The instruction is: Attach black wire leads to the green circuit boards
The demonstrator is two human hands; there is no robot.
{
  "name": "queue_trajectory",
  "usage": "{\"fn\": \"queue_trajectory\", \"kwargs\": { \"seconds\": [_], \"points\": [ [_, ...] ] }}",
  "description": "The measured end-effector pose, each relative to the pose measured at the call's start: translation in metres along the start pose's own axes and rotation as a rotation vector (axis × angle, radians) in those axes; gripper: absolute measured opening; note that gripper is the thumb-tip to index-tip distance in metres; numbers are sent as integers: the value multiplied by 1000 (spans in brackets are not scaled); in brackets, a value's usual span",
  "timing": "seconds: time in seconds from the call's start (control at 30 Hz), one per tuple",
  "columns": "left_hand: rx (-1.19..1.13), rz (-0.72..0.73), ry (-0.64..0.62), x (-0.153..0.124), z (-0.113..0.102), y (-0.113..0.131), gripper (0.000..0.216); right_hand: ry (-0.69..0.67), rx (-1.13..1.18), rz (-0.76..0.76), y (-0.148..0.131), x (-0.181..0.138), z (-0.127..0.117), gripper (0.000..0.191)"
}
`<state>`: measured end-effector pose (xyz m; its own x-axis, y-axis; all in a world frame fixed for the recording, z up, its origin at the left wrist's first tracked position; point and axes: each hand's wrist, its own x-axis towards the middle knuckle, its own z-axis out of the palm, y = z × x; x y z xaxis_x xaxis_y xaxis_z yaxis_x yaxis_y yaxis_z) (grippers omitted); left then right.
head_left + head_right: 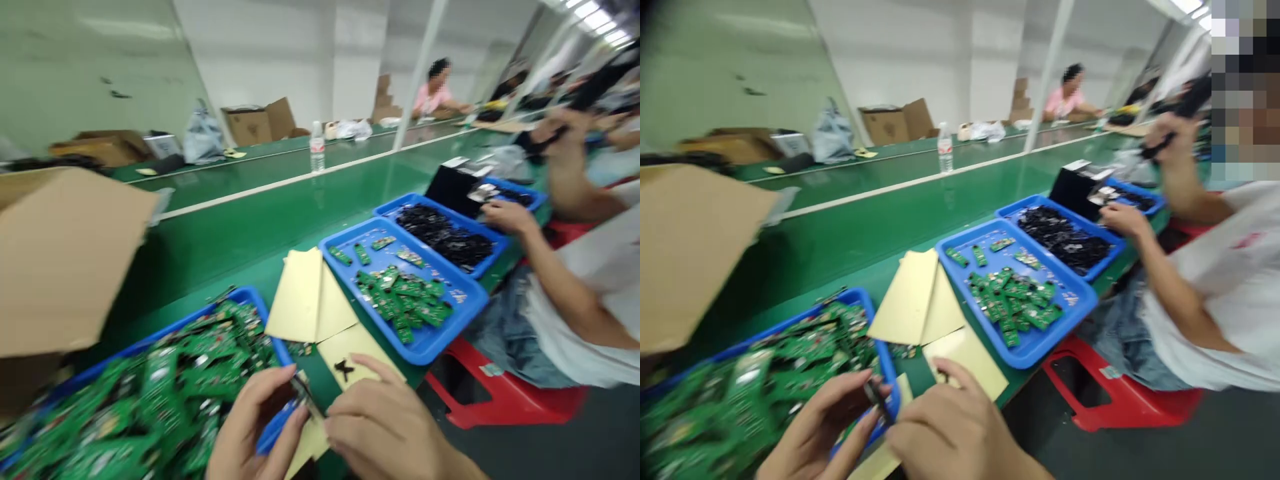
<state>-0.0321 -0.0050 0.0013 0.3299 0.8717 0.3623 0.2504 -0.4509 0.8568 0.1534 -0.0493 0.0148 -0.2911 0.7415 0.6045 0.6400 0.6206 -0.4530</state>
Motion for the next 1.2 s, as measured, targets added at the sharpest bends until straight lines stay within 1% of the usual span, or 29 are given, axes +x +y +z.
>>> {"fn": "queue_trajectory", "kwargs": {
  "seconds": [0.03, 0.1, 0.13, 0.2, 0.27, 0.3, 0.37, 0.4, 0.43, 0.5, 0.57, 0.7, 0.87, 0.97, 1.1, 1.2],
  "points": [
    [24, 53, 45, 0, -4, 7, 28, 26, -30, -44, -4, 0, -4, 17],
    [80, 117, 68, 2, -9, 18, 30, 67, -56, -90, -7, -1, -11, 17],
    [89, 152, 83, 3, -11, 22, 32, 104, -56, -58, -8, -3, -13, 17],
    [97, 207, 116, 3, -12, 27, 33, 137, -18, -45, -10, -8, -16, 14],
    [109, 236, 147, 0, -13, 31, 33, 181, 80, 44, -14, -12, -19, 8],
    [118, 248, 157, -1, -14, 33, 33, 204, 136, 119, -16, -14, -20, 7],
    [139, 277, 170, -4, -16, 37, 33, 248, 223, 273, -20, -13, -20, 10],
    [154, 294, 172, -5, -17, 39, 33, 253, 238, 321, -22, -10, -19, 13],
    [171, 312, 173, -5, -18, 40, 34, 242, 241, 337, -23, -6, -17, 17],
    [220, 352, 172, -6, -20, 43, 35, 172, 238, 303, -27, 5, -13, 24],
    [288, 391, 171, -5, -21, 44, 35, 107, 257, 253, -31, 16, -7, 22],
    [373, 439, 162, -5, -27, 44, 25, 91, 317, 228, -37, 29, 0, 11],
    [378, 483, 99, -8, -38, 38, 17, 24, 341, 219, -38, 32, -7, 10],
    [435, 500, 66, -10, -41, 36, 18, -12, 282, 198, -37, 34, -13, 12],
    [530, 536, 116, -9, -38, 37, 21, 52, 89, 110, -38, 36, -16, 9],
    [588, 564, 140, -9, -36, 37, 21, 38, 35, 77, -41, 37, -18, 11]
  ]
}}
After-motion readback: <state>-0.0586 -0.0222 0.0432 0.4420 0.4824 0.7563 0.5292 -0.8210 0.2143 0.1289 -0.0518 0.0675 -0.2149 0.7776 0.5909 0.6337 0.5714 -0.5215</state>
